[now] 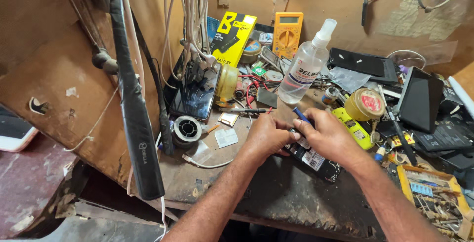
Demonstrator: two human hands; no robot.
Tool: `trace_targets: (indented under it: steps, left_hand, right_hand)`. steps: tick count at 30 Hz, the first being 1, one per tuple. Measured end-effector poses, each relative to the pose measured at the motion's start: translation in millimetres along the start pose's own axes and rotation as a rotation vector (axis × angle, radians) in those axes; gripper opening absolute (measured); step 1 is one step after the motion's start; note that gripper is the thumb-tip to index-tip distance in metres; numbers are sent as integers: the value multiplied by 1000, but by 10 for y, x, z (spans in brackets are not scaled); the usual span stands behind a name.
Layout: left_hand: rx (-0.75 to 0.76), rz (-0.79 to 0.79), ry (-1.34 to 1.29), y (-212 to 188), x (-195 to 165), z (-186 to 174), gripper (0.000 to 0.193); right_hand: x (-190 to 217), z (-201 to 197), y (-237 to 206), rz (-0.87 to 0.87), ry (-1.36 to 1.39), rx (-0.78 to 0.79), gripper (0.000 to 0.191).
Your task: The person uses a small screwdriver to pry and separate the back cover of a black electronic device on a cluttered workbench. They repeatedly lift and adjust the cover while holding the device steady with the other hand.
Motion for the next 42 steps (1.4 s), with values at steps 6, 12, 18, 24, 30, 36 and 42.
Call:
trace_targets:
  steps: [6, 12, 18, 24, 30, 36, 42]
  left_hand:
    - [-1, -6, 9, -6, 3, -2, 26]
    - [3, -21, -20, 12, 5, 0, 29]
    - [-8, -11, -11, 6, 11, -9, 27]
    - [11, -11, -24, 7, 14, 0, 28]
    - [3, -31, -4, -7, 8, 0, 30]
    - [19, -7, -47, -1, 25, -5, 28]
    - [-41, -25, -127, 2, 33, -1, 23]
  right_hand:
    - [-10, 6, 14, -53, -31, -8, 29]
    - [35, 8, -6, -39, -45, -10, 31]
    - [62, 5, -8, 3, -38, 10, 31]
    - [-88, 1, 70, 41, 109, 60, 33]
    - [-211, -83, 8, 242, 477, 30, 26]
    - [-18, -427, -215, -3, 548, -156, 28]
    - [231, -545, -512, -364, 351, -451, 14]
Point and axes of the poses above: each hand's wrist, its own y-axis towards the middle knuckle, its own z-axis out of the palm, x = y × z, the point moved 2 cm from there along y, towards the middle knuckle, and after that the axes turned 4 degrees about y, right-handed, at the moved point
